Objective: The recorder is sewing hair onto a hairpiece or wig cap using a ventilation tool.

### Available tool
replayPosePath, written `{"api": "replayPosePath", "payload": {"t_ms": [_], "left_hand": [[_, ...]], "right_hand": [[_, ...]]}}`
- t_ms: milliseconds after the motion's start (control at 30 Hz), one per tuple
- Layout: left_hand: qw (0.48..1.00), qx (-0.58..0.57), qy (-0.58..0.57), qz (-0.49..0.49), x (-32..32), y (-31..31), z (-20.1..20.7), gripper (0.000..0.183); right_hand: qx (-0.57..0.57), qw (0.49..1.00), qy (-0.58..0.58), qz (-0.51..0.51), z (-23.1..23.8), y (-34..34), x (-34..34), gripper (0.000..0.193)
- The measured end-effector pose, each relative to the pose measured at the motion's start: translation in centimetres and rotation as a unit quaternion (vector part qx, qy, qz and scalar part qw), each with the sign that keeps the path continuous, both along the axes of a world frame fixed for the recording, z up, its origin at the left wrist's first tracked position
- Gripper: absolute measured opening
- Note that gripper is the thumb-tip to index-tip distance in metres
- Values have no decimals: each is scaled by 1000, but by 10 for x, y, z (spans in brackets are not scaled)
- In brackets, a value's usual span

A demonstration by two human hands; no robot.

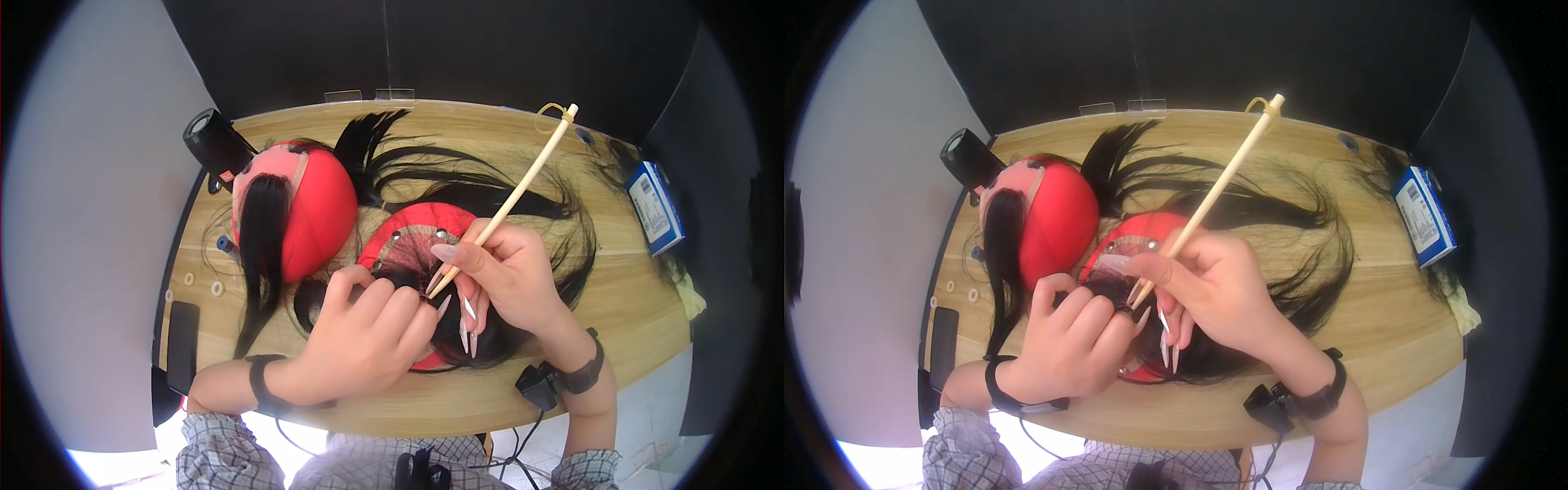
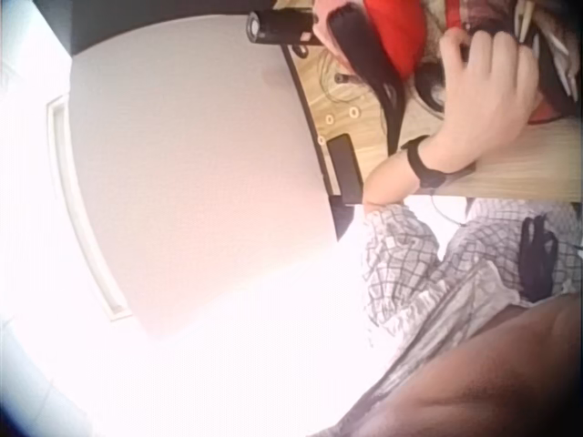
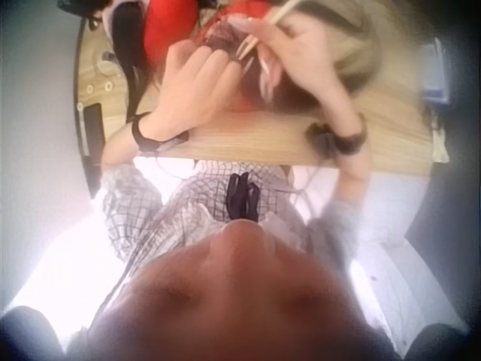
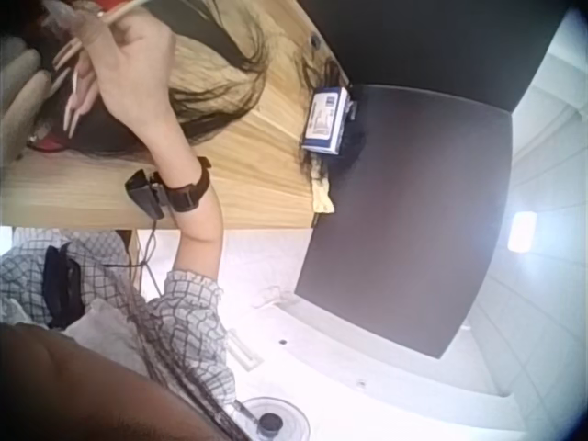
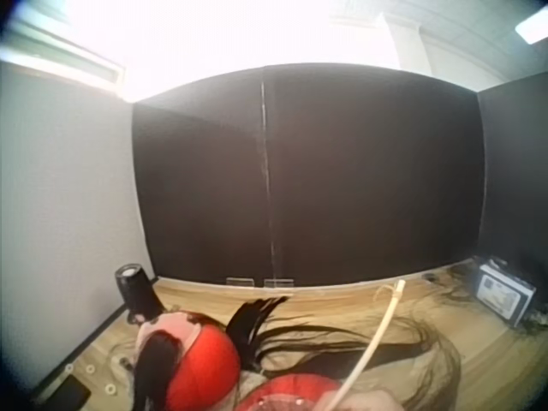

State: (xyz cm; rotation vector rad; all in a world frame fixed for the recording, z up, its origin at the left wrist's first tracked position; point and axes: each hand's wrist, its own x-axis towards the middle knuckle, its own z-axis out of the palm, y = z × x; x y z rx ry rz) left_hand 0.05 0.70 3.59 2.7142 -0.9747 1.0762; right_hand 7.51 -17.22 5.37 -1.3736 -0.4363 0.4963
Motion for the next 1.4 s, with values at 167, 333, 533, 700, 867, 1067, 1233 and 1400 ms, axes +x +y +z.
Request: {"api": "replayPosePath", "payload": {"t_ms": [167, 333, 533, 700, 867, 1067, 1233, 1400], "left_hand": [[1000, 14, 20, -18, 0, 1, 5, 15], [999, 9, 36, -27, -1, 4, 6, 14], [999, 17, 28, -34, -6, 6, 7, 12], [997, 46, -52, 42, -17, 3, 8, 15], [999, 8, -11, -31, -24, 5, 14, 11], [983, -61, 19, -169, -11, 3, 3, 20], [931, -155, 130, -303, -5, 2, -8, 17], [905, -165, 95, -380, -5, -3, -16, 17]], "right_hand": [[1, 1000, 1, 1, 0, 1, 0, 25], [-11, 999, 31, 2, 6, -1, -1, 24], [-11, 1000, 23, -17, 5, 0, -1, 28], [-29, 999, 30, -24, 8, 2, -2, 29], [-12, 999, 24, -29, 7, 1, -2, 31], [-14, 999, 16, -36, 5, 1, -2, 31], [-18, 999, -11, -42, 2, 0, -1, 30], [-27, 999, -29, -23, 1, -2, 2, 29]]}}
